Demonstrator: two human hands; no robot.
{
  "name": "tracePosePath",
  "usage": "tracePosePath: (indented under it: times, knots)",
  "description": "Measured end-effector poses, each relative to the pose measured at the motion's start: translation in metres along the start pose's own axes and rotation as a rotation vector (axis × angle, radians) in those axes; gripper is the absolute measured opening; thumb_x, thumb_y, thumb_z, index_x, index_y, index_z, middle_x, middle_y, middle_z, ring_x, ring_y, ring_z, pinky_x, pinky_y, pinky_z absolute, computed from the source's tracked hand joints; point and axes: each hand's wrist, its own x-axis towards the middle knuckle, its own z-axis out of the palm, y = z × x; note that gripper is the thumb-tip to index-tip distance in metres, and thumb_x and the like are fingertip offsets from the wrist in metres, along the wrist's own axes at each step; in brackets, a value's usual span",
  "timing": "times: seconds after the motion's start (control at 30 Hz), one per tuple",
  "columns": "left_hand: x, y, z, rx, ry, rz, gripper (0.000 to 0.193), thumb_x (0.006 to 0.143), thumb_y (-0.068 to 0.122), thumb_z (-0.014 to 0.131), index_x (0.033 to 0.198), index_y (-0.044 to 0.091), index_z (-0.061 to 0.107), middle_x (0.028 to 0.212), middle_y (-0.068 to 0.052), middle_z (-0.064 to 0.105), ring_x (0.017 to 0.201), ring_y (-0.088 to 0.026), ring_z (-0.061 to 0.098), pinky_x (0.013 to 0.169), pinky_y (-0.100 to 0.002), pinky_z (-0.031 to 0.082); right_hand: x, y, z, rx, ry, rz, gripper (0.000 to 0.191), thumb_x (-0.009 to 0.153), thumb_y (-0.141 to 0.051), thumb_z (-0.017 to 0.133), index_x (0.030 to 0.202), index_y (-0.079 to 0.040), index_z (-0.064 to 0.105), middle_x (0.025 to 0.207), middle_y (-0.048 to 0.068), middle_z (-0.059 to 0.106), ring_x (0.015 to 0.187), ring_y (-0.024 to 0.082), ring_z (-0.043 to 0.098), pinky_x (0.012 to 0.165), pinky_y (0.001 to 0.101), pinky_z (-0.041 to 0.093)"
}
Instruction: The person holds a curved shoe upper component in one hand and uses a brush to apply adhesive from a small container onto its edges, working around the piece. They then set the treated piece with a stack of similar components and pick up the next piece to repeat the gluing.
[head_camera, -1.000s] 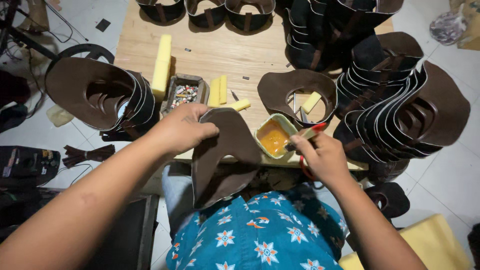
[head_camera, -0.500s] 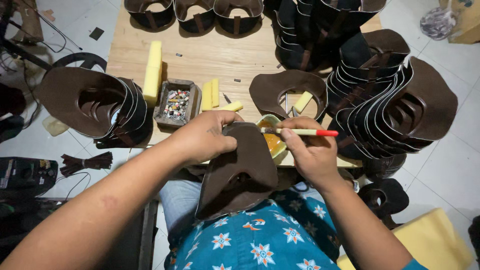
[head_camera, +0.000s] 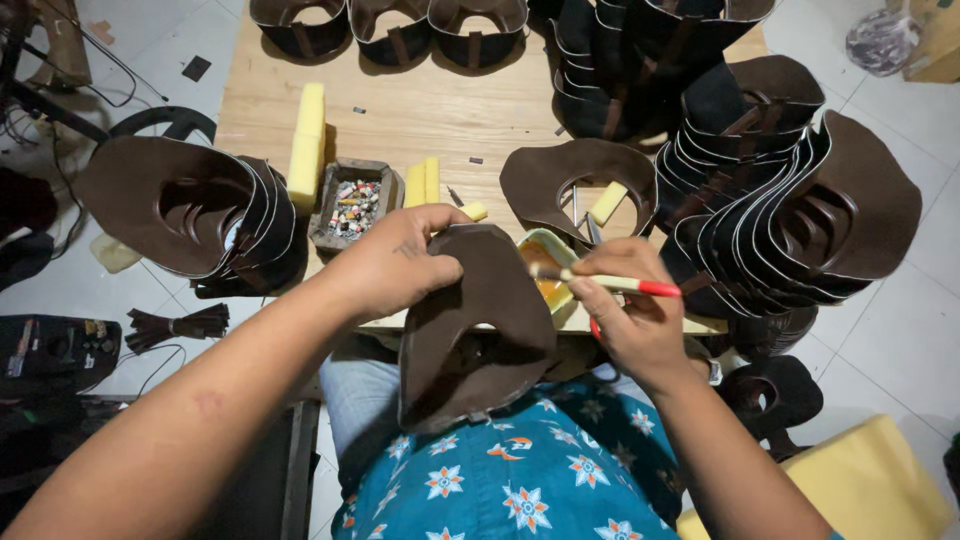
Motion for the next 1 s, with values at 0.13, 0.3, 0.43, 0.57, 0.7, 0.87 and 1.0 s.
tracePosePath:
  times: [0.13, 0.3, 0.43, 0.57, 0.7, 0.87, 1.0]
  knots:
    - [-0.002, 0.003, 0.0, 0.0, 0.009, -0.001, 0.034, 0.081, 0.0, 0.065, 0.115, 0.003, 0.063, 0.082, -0.003, 0.071, 0.067, -0.009, 0.063, 0.058, -0.025, 0.052, -0.005, 0.006, 0.001, 0.138, 0.083, 0.111, 0.026, 0.102, -0.005, 0.068, 0.127, -0.001, 0.067, 0.125, 0.013, 0.072, 0.114, 0.019, 0.069, 0.103, 0.0311, 0.055]
    - [-0.002, 0.006, 0.003, -0.005, 0.014, 0.014, 0.034, 0.083, 0.005, 0.067, 0.116, 0.006, 0.06, 0.084, -0.003, 0.072, 0.07, -0.009, 0.065, 0.061, -0.025, 0.054, -0.003, -0.002, 0.021, 0.281, -0.026, 0.155, 0.069, 0.088, 0.001, 0.073, 0.148, -0.004, 0.038, 0.15, 0.014, 0.052, 0.135, 0.02, 0.055, 0.109, 0.0333, 0.048]
    - [-0.007, 0.008, -0.002, -0.378, -0.12, 0.065, 0.036, 0.095, 0.013, 0.072, 0.126, 0.004, 0.056, 0.094, -0.005, 0.073, 0.081, -0.012, 0.068, 0.072, -0.026, 0.055, 0.004, -0.014, 0.024, 0.329, 0.089, 0.26, 0.076, 0.085, 0.007, 0.071, 0.151, -0.005, 0.035, 0.153, 0.015, 0.05, 0.099, 0.016, 0.048, 0.091, 0.0318, 0.047]
    - [-0.015, 0.014, 0.0, -0.68, -0.224, 0.141, 0.059, 0.094, 0.02, 0.072, 0.143, 0.0, 0.047, 0.105, -0.013, 0.074, 0.088, -0.02, 0.07, 0.081, -0.034, 0.056, 0.012, -0.023, 0.022, 0.747, 0.157, 0.365, 0.074, 0.084, 0.009, 0.064, 0.15, -0.008, 0.035, 0.15, 0.013, 0.051, 0.122, 0.02, 0.059, 0.104, 0.0349, 0.051]
    - [-0.026, 0.004, 0.033, 0.559, 0.108, 0.893, 0.106, 0.078, 0.019, 0.087, 0.157, -0.001, 0.019, 0.142, -0.03, 0.052, 0.129, -0.038, 0.055, 0.107, -0.045, 0.044, 0.013, -0.026, 0.027, 0.858, 0.193, 0.499, 0.071, 0.084, 0.011, 0.061, 0.149, -0.008, 0.038, 0.146, 0.013, 0.054, 0.124, 0.02, 0.058, 0.104, 0.0357, 0.051]
    - [-0.032, -0.021, 0.067, 0.175, 0.166, 0.548, 0.116, 0.078, 0.025, 0.087, 0.159, 0.0, 0.008, 0.137, -0.017, 0.058, 0.119, -0.026, 0.064, 0.102, -0.035, 0.05, -0.003, -0.016, 0.04, 0.774, 0.146, 0.567, 0.069, 0.082, 0.011, 0.063, 0.144, -0.009, 0.04, 0.143, 0.01, 0.056, 0.126, 0.017, 0.06, 0.103, 0.034, 0.051]
    - [-0.025, -0.032, 0.08, 0.157, 0.355, 0.595, 0.048, 0.105, 0.013, 0.058, 0.15, 0.001, 0.046, 0.131, -0.014, 0.068, 0.121, -0.022, 0.068, 0.106, -0.032, 0.052, -0.013, -0.001, 0.039, 0.64, 0.126, 0.539, 0.056, 0.09, 0.001, 0.064, 0.142, -0.005, 0.045, 0.138, 0.011, 0.061, 0.113, 0.015, 0.061, 0.096, 0.0307, 0.053]
